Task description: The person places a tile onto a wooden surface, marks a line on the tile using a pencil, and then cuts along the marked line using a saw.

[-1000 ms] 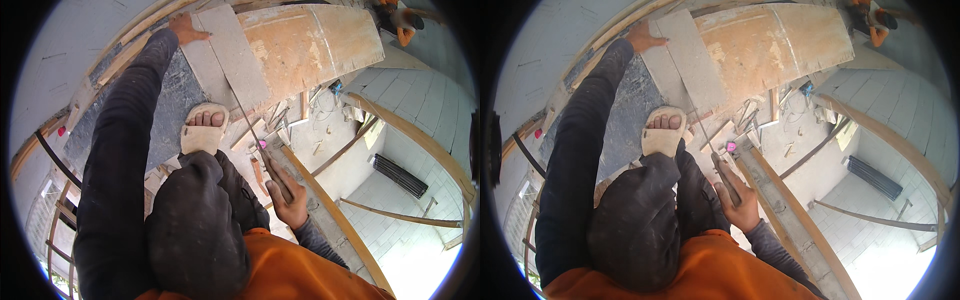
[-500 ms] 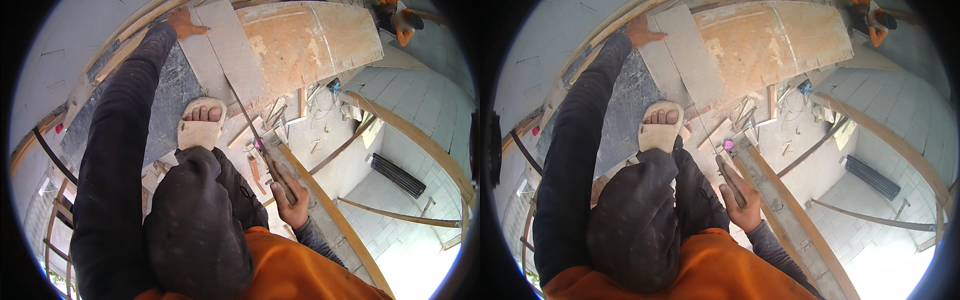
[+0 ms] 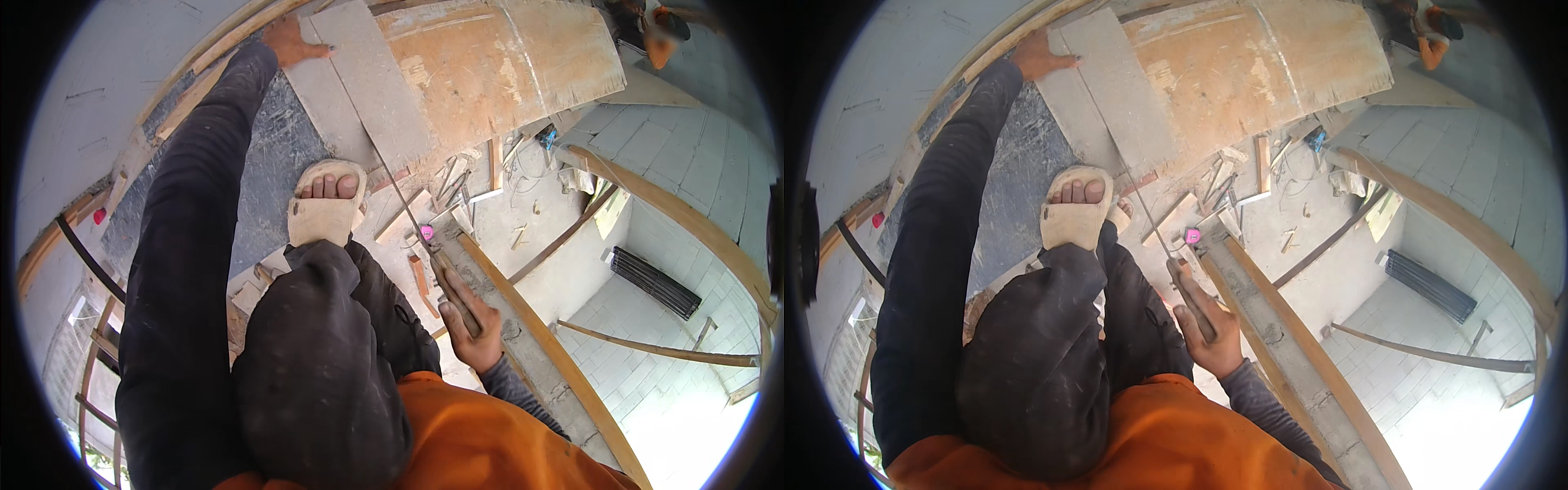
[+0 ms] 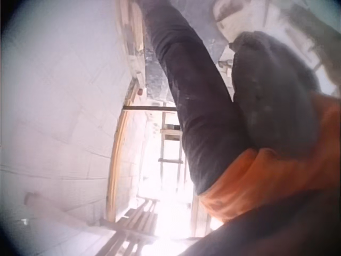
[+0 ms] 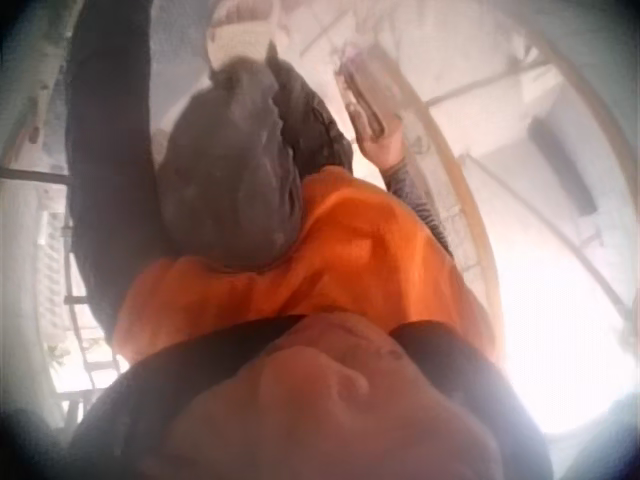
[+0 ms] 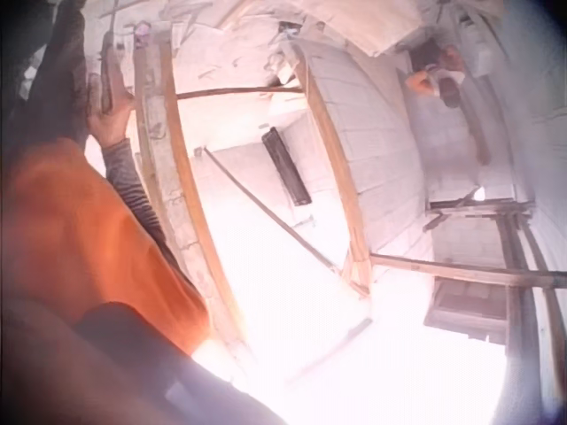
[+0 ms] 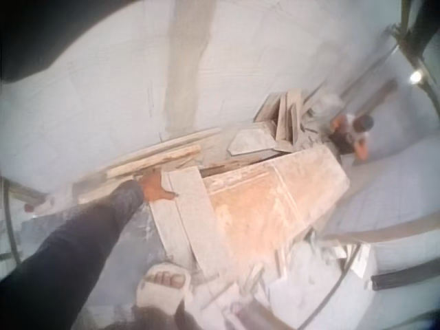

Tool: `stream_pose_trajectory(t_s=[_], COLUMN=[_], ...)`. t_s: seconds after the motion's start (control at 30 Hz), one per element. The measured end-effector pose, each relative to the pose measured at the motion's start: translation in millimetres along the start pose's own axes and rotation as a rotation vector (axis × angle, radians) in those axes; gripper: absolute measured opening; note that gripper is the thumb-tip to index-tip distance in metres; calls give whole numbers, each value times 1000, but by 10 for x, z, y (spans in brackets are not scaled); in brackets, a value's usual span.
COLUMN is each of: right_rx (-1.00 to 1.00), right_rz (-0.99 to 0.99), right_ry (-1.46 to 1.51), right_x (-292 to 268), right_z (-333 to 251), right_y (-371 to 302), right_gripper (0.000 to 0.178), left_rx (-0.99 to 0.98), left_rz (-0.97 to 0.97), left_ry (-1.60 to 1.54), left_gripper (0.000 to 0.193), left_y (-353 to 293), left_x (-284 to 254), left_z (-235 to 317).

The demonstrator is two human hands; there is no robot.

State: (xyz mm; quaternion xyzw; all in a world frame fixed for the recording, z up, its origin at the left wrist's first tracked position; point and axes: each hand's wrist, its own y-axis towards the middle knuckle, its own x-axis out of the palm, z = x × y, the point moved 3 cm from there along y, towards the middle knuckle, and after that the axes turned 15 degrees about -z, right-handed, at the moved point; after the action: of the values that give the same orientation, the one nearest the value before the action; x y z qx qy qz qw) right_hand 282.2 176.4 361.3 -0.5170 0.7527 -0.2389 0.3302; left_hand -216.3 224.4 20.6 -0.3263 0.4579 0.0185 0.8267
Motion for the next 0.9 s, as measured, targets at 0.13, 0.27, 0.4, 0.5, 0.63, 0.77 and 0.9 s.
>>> stream_pose_trajectory(t_s=[0.13, 0.27, 0.4, 0.5, 0.63, 0.77, 0.9], right_rx=[-186, -219, -184, -37, -190, -242, -277], right_rz=[49, 78, 36, -23, 39, 44, 0], right_ry=[19, 26, 63, 53, -131, 127, 152], right_x=[48, 129, 92, 64, 39, 202, 185], right_z=[-33, -208, -155, 11, 5, -60, -64], right_y=[462, 2206, 1578, 259, 266, 1973, 1617], right_gripper=[46, 43, 45, 46, 45, 50, 50], left_rx=[-68, -71, -66, -87, -105, -72, -28], left_rz=[-66, -120, -57, -133, -134, -55, -82], left_ry=[-10, 8, 6, -50, -36, -11, -35], left_gripper=[137, 138, 136, 134, 133, 133, 137], left_y=[-111, 89, 59, -138, -147, 6, 12], left_x=[-299, -371, -240, -122, -353, -323, -112], left_z=[136, 369, 79, 77, 168, 307, -1])
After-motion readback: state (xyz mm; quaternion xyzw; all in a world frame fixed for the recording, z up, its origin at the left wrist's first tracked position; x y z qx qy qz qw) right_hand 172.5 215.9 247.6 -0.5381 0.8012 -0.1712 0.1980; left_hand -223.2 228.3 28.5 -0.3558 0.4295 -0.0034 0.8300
